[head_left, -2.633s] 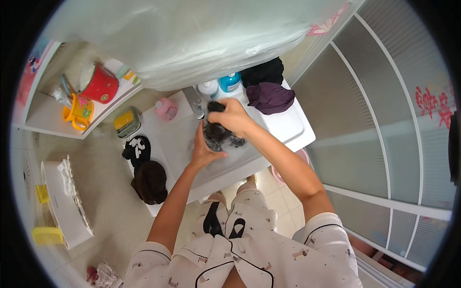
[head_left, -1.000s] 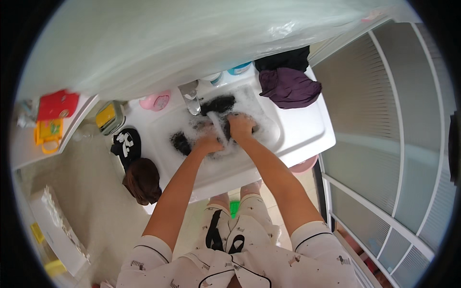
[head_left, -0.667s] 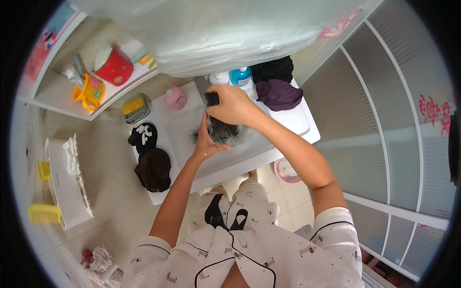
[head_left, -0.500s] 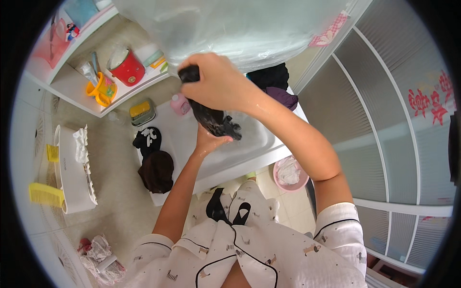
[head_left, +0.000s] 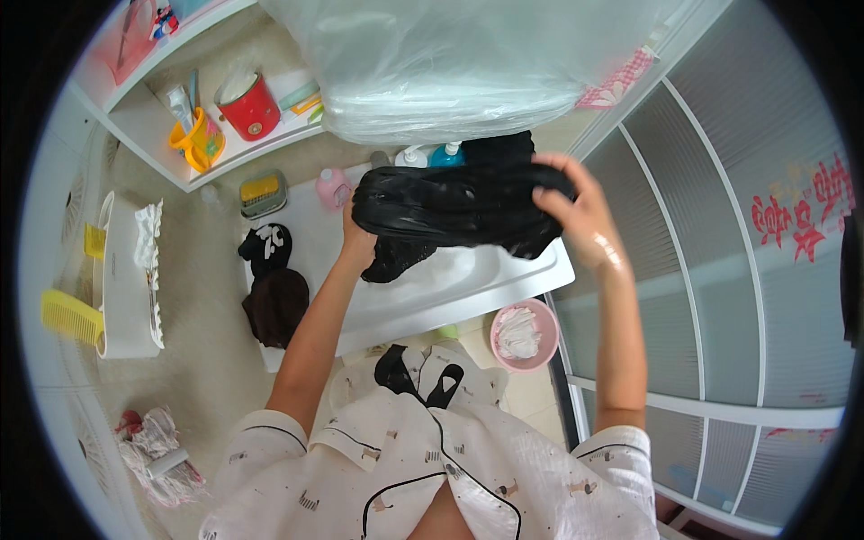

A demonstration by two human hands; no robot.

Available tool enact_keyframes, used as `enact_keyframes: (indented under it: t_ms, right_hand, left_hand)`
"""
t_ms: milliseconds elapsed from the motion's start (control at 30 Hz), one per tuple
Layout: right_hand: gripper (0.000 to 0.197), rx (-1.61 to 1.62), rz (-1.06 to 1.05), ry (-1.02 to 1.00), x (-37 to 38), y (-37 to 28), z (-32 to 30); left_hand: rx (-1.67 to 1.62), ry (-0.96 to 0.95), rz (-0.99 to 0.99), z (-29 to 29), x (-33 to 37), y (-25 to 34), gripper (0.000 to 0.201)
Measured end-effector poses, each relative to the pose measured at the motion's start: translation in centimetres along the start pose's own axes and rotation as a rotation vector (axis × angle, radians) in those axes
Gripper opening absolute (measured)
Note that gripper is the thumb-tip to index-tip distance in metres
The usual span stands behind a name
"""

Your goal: The person hand-washes a dark brown garment in a sink filled with soapy water, scrubbing and rinsing it under running water. After wringing out the brown item, they place it aside and begin washing a black garment with a red logo using the same method.

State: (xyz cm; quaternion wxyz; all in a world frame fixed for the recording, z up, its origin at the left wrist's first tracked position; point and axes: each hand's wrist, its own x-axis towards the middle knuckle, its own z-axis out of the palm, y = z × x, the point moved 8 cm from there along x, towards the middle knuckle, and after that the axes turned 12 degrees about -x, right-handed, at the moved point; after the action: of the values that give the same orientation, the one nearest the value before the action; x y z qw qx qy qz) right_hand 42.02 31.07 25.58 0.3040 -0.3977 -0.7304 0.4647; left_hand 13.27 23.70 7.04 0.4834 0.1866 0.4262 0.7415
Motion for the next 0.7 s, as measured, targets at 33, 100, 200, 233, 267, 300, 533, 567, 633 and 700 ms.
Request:
enact_keyframes:
  t_ms: [33, 100, 200, 233, 267, 300, 533, 567, 633, 700]
  right_hand:
    - [0.041, -0.105, 0.000, -0.010, -0.2, 4.4, 0.6]
    - [0.050, -0.212, 0.029, -0.025, -1.2, 13.6, 2.3]
    - [0.088, -0.209, 0.202, -0.188, -1.2, 19.3, 9.1]
    - [0.103, -0.267, 0.089, -0.151, -0.6, 17.7, 10.1]
    - [0.119, -0.317, -0.037, -0.120, 0.4, 14.6, 11.2]
    - [0.127, -0.358, -0.172, -0.102, 1.2, 10.6, 12.2]
    - [0.120, -0.607, -0.156, -0.419, 5.9, 7.1, 16.4]
    - [0.091, -0.617, -0.248, -0.361, 6.2, 6.5, 16.9]
    - [0.072, -0.721, -0.226, -0.456, 7.0, 7.0, 18.2]
    - [0.043, -0.788, -0.247, -0.493, 7.3, 5.6, 19.0]
  left_hand:
    - [-0.005, -0.049, 0.043, 0.7, 0.2, 0.2, 0.034]
    - [0.009, -0.175, 0.120, 4.2, -0.3, 0.0, 0.036]
    - [0.152, -0.276, 0.216, 5.9, -0.4, -0.9, 0.037]
    - [0.125, -0.310, 0.115, 7.0, -0.8, -1.3, 0.041]
    - [0.227, -0.322, 0.161, 7.1, -1.0, -1.2, 0.044]
    - [0.331, -0.328, 0.206, 6.8, -1.0, -1.5, 0.046]
    - [0.544, -0.244, 0.111, 5.8, -0.3, -1.3, 0.043]
    - [0.600, -0.244, 0.092, 4.9, -0.3, -0.6, 0.043]
    - [0.612, -0.327, 0.040, 2.8, 0.0, -0.8, 0.049]
    - [0.462, -0.493, -0.085, 0.2, -1.0, -0.8, 0.074]
